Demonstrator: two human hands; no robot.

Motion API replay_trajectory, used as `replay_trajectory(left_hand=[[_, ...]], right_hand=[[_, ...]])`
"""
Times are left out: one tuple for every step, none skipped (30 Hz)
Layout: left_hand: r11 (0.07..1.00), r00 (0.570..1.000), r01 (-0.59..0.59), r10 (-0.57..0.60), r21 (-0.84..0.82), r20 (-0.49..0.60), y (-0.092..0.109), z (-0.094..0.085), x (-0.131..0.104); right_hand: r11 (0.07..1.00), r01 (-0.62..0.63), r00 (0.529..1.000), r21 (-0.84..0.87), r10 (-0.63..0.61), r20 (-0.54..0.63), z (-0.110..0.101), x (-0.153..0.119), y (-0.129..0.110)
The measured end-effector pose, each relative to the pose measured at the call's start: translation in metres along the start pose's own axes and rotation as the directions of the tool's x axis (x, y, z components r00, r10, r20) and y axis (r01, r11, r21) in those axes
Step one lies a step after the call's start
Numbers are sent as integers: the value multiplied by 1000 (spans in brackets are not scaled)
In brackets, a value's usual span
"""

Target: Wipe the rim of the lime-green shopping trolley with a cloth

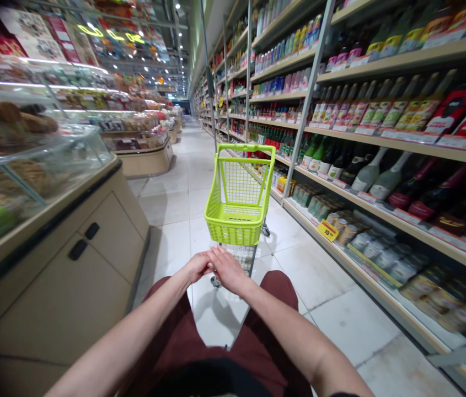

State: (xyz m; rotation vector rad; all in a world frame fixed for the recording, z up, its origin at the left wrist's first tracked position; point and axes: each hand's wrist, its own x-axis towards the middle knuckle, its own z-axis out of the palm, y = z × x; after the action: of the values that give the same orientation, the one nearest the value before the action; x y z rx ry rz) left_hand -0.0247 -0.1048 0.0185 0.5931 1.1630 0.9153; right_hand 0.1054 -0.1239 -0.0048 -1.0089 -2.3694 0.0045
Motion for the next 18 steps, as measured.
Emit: replay_trajectory(left_hand=[[999,1000,16,-17,27,5,1,-3,0],[998,999,30,-30,48,9,2,-6,0],[997,999,42,-43,65,14,4,-9,-1],[996,998,52,-54,78,19,6,-12,-2],[994,998,62,-64,88,24,9,-15,-3],[993,997,66,-70,94,32,12,-18,-4],[993,997,65,-70,94,42,16,-20,-5],[994,996,59,-64,89,55,21,-21,-5],[996,996,50,-55,77,70,26,-22,-5],[997,996,35,-40,65,77,32,-22,-4],[998,998,15,-19,69,64,36,-22,-3],[996,999,-6,3,91,33,40,-21,-2],[992,1000,-23,25,128,-11,43,-21,-1],[984,997,-35,46,173,-59,44,-21,0],[975,993,-42,65,220,-102,43,-22,1],[964,988,-43,80,263,-134,40,-22,2],[954,984,-40,89,298,-153,36,-23,3],[943,981,-39,99,332,-166,31,-25,4]], right_hand=[[1000,12,1000,-1,-12,5,6,-2,1],[1000,17,1000,-9,-17,0,11,-4,2],[1000,20,1000,-24,-20,-10,16,-6,4],[999,31,999,-42,-31,-20,19,-7,6],[997,50,998,-60,-51,-23,21,-6,9],[994,80,996,-74,-81,-20,21,-3,12],[990,111,993,-87,-113,-15,19,3,16],[986,137,990,-98,-139,-13,16,11,20],[982,156,987,-107,-158,-17,13,21,26],[979,167,985,-114,-171,-25,9,33,31],[978,171,984,-119,-176,-34,7,45,38],[978,171,983,-121,-177,-42,5,55,45],[977,173,983,-121,-179,-38,5,63,52],[975,184,982,-123,-188,-22,7,68,59],[971,201,979,-130,-203,4,11,69,66],[965,220,975,-144,-217,35,16,66,72],[957,237,971,-166,-228,67,23,60,77],[950,247,968,-193,-232,96,30,52,81]])
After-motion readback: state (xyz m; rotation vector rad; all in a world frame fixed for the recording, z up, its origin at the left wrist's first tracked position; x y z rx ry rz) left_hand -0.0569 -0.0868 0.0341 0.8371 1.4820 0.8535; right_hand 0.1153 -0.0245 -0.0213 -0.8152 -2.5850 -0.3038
